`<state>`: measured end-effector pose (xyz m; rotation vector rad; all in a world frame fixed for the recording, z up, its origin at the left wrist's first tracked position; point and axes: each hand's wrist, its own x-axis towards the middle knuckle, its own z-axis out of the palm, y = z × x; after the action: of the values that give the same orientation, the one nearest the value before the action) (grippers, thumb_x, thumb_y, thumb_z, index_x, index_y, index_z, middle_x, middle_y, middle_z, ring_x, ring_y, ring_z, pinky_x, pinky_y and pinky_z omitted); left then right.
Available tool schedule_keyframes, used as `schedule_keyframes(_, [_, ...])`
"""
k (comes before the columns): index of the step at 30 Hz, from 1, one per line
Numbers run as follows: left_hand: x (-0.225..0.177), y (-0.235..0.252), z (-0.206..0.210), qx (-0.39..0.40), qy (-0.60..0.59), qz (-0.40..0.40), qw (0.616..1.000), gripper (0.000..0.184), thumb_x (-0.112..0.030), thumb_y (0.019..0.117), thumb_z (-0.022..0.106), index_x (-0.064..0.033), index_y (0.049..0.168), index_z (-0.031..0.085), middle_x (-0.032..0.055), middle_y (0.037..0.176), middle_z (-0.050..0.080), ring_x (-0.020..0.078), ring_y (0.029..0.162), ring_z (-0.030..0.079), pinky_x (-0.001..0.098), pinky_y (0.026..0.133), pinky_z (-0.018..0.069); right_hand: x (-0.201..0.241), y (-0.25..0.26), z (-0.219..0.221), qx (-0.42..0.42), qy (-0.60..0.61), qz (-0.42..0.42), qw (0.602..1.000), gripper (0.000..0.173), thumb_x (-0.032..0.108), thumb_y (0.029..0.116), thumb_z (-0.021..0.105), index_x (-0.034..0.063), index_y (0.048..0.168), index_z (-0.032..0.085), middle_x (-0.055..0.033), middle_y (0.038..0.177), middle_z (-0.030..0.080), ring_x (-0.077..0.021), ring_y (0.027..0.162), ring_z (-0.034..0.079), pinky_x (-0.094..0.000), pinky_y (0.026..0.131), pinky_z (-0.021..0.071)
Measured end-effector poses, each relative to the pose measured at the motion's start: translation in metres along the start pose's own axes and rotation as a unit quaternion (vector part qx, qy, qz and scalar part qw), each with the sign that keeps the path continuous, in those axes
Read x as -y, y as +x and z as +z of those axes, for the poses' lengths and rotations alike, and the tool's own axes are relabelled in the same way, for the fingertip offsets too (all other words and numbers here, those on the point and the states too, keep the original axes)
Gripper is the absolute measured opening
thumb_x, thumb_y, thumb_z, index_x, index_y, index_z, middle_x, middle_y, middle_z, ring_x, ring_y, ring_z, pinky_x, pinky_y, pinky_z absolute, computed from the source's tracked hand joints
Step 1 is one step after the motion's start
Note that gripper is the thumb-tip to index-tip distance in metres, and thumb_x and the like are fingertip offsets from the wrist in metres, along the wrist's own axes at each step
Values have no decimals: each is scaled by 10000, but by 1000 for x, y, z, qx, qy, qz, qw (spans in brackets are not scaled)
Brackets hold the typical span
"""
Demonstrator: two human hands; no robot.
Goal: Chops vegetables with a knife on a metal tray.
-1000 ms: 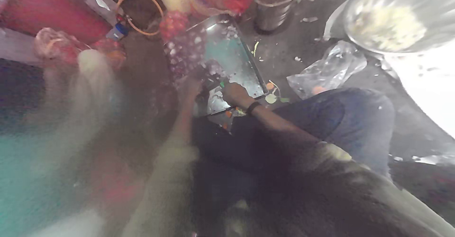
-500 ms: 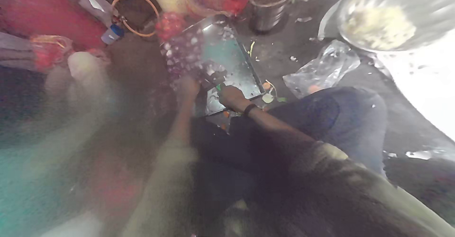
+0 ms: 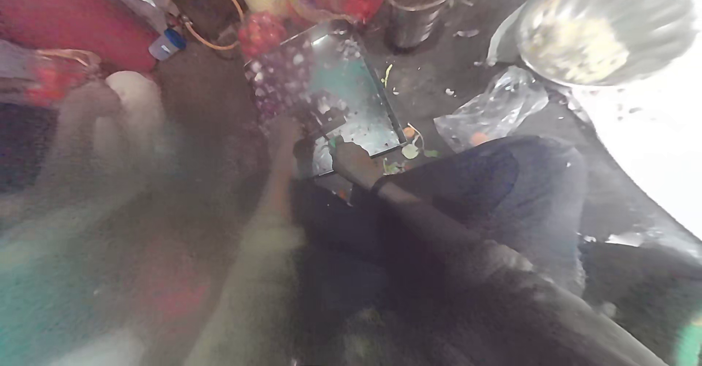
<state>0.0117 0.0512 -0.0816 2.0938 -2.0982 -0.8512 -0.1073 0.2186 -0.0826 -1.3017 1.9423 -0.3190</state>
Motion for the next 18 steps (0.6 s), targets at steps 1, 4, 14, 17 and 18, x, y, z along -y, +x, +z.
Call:
schedule_keyframes(1, [3,1,2,-2,7,11,1000,322,-238,951,709,-64,1222,712,178,1214,714,348,1110,703,589,992,559,3,-1,1,-1,-11,1,1000,324,306,1046,533,53,1244,573,-193,929,694,-390,841,716,-580,677,574])
schedule_keyframes(4, [6,2,7,-15,38,36,999,267,-246,895,754,-95,1114,765,153,1119,749,335,1046,721,604,955,564,4,1,7,-10,-41,6,999,308,290,1024,558,70,1240,555,-182,901,689,-387,814,716,-574,643,570])
schedule_keyframes(14, [-2,-4,9,-53,120,73,989,274,-269,957,682,-60,1118,760,200,1151,732,377,1114,694,604,999,533,7,-3,7,0,-20,5,1000,306,209,1000,595,49,1249,517,-196,902,678,-403,805,714,-577,619,574])
schedule_keyframes(17, [-10,-10,5,-45,123,66,989,268,-264,976,647,-46,1087,758,209,1128,732,387,1103,693,617,984,527,10,-13,-4,25,-30,5,999,297,237,1040,564,28,1249,536,-209,937,685,-408,861,716,-587,673,576])
schedule_keyframes(18, [-11,-9,4,-43,118,62,990,263,-260,974,646,-51,1089,758,203,1122,736,380,1094,699,613,976,533,9,-17,-8,36,-48,5,998,299,229,1040,564,26,1257,532,-206,950,688,-402,876,718,-579,693,579])
